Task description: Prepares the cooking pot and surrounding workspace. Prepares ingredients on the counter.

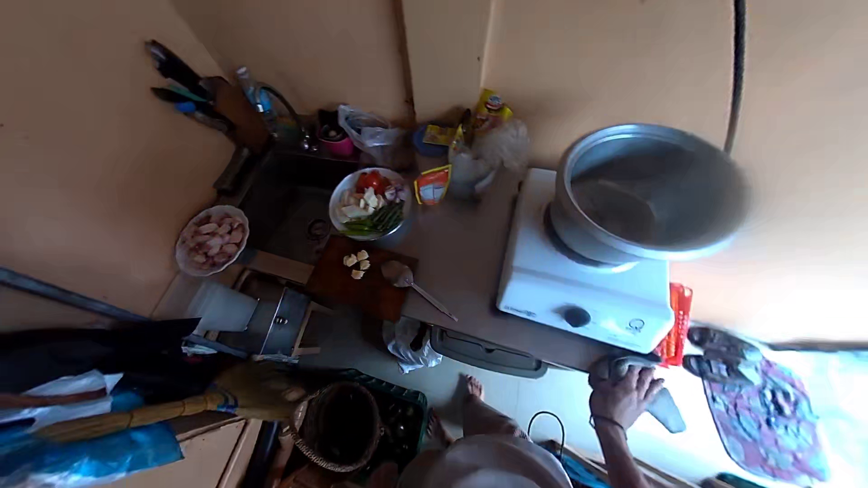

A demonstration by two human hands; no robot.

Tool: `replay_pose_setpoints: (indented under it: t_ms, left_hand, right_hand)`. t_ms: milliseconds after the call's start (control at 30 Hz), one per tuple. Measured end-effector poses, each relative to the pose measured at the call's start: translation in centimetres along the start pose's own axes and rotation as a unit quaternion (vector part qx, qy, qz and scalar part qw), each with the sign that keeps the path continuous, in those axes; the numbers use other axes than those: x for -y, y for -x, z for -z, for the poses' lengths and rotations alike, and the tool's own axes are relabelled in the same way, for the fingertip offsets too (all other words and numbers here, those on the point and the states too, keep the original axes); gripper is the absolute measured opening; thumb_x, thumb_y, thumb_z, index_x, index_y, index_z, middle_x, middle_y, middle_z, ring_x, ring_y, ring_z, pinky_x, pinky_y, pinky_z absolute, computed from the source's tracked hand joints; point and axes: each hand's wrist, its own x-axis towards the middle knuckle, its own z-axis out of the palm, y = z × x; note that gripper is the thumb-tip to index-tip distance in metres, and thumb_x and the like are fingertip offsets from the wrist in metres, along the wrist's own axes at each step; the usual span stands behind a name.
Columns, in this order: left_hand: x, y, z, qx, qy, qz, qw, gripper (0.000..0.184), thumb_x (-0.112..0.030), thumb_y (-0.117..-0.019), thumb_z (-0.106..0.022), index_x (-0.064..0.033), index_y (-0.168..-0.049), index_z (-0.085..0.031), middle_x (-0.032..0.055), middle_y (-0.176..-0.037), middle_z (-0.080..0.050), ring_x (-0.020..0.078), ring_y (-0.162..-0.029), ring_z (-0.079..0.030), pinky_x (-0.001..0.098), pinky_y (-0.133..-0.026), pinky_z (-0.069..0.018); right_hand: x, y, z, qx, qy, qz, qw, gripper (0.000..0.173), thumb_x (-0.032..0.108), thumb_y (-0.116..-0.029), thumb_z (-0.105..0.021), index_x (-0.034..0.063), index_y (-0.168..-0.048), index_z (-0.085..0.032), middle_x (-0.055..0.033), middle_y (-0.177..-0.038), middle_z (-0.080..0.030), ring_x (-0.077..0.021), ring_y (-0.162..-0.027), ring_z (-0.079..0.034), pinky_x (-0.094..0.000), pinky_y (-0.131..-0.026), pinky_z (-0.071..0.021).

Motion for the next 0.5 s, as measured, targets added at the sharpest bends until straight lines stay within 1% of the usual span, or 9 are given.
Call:
replay_pose_setpoints:
  t_ms: [33,67,133,167,233,300,333,433,500]
  left_hand:
    - [-0.2,-2.8,0.1,0.028,0.066,-0.029,0.997,0.038,-0.023,-0.1079,-0.049,0.0061,-0.127,-0.064,0.0265,-0.119,-0.068,0.0376,-0.112,-0.067,0.0537,-0.101,-0.0518]
    - [-2.7,-5.1,0.6,0.039,0.134,-0.041,0.989,0.037,-0.022,-0.1078,-0.049,0.0043,-0.13,-0.063,0.0228,-0.118,-0.069,0.0316,-0.107,-0.069,0.0486,-0.097,-0.0545]
    - [-9.9,-8.8,1.6,0.022,0.227,-0.075,0.971,0.032,-0.018,-0.1071,-0.05,0.0024,-0.128,-0.064,0.016,-0.105,-0.071,0.0214,-0.089,-0.069,0.0391,-0.084,-0.0573]
    - [-13.6,-10.3,2.3,0.011,0.239,-0.105,0.965,0.033,-0.018,-0.1071,-0.05,0.0033,-0.129,-0.063,0.0156,-0.104,-0.07,0.0201,-0.088,-0.068,0.0378,-0.083,-0.0572]
    - [-20.0,-12.7,3.0,-0.03,0.221,-0.143,0.964,0.033,-0.019,-0.106,-0.053,0.0041,-0.128,-0.063,0.0176,-0.107,-0.071,0.0222,-0.091,-0.07,0.0398,-0.087,-0.0575]
    - [-24.6,-14.8,2.7,-0.088,0.209,-0.125,0.966,0.035,-0.025,-0.1036,-0.059,0.0025,-0.124,-0.066,0.0172,-0.104,-0.072,0.0239,-0.09,-0.071,0.0424,-0.085,-0.0583]
    - [-26.2,-15.7,2.5,-0.109,0.203,-0.101,0.968,0.039,-0.031,-0.1016,-0.063,0.0007,-0.124,-0.066,0.0164,-0.106,-0.073,0.0249,-0.092,-0.072,0.0444,-0.087,-0.0581]
    - [-29.0,-17.6,2.1,-0.142,0.185,-0.044,0.971,0.05,-0.042,-0.0948,-0.071,-0.0024,-0.124,-0.067,0.0149,-0.108,-0.074,0.0272,-0.099,-0.072,0.0498,-0.092,-0.0557]
    - [-29.4,-18.5,1.8,-0.145,0.185,-0.035,0.971,0.045,-0.04,-0.0943,-0.073,-0.0022,-0.118,-0.069,0.015,-0.105,-0.074,0.0276,-0.098,-0.071,0.0501,-0.092,-0.0547]
  right_hand:
    - [0.9,1.1,-0.6,0.004,0.008,0.031,0.999,0.055,0.008,-0.1008,-0.051,-0.0125,-0.15,-0.04,-0.0352,-0.164,-0.023,-0.0481,-0.156,-0.016,-0.0538,-0.129,-0.0117]
    - [1.8,2.2,-1.3,0.005,0.009,0.066,0.998,0.053,0.008,-0.101,-0.051,-0.0138,-0.148,-0.042,-0.0368,-0.162,-0.025,-0.0491,-0.155,-0.018,-0.0547,-0.129,-0.0135]
    - [3.4,4.7,-3.0,-0.001,-0.009,0.152,0.988,0.052,0.008,-0.102,-0.05,-0.0132,-0.149,-0.043,-0.0361,-0.16,-0.03,-0.0497,-0.153,-0.024,-0.0569,-0.128,-0.0203]
    - [4.0,5.7,-3.9,0.001,-0.019,0.204,0.979,0.052,0.009,-0.1021,-0.051,-0.012,-0.149,-0.044,-0.0344,-0.159,-0.034,-0.0485,-0.152,-0.028,-0.0573,-0.126,-0.0246]
    - [4.7,6.7,-5.0,0.018,-0.035,0.321,0.946,0.048,0.008,-0.1003,-0.052,-0.0101,-0.145,-0.051,-0.0294,-0.154,-0.047,-0.0449,-0.147,-0.041,-0.0563,-0.122,-0.0346]
    - [5.3,6.0,-5.7,0.045,-0.058,0.43,0.9,0.043,0.0,-0.0944,-0.055,-0.0062,-0.137,-0.062,-0.0228,-0.145,-0.059,-0.0395,-0.139,-0.054,-0.0522,-0.116,-0.0445]
    - [5.8,5.2,-6.0,0.067,-0.072,0.473,0.876,0.044,-0.005,-0.0911,-0.055,-0.0043,-0.134,-0.065,-0.0199,-0.142,-0.062,-0.0366,-0.137,-0.057,-0.0495,-0.114,-0.047]
    - [7.9,3.3,-6.8,0.127,-0.098,0.548,0.821,0.046,-0.012,-0.0886,-0.051,-0.0007,-0.129,-0.07,-0.0149,-0.139,-0.066,-0.0312,-0.134,-0.06,-0.044,-0.112,-0.0501]
    - [9.5,3.1,-6.9,0.163,-0.103,0.561,0.805,0.047,-0.013,-0.088,-0.051,-0.0009,-0.13,-0.069,-0.0151,-0.139,-0.066,-0.0306,-0.135,-0.059,-0.0429,-0.112,-0.0495]
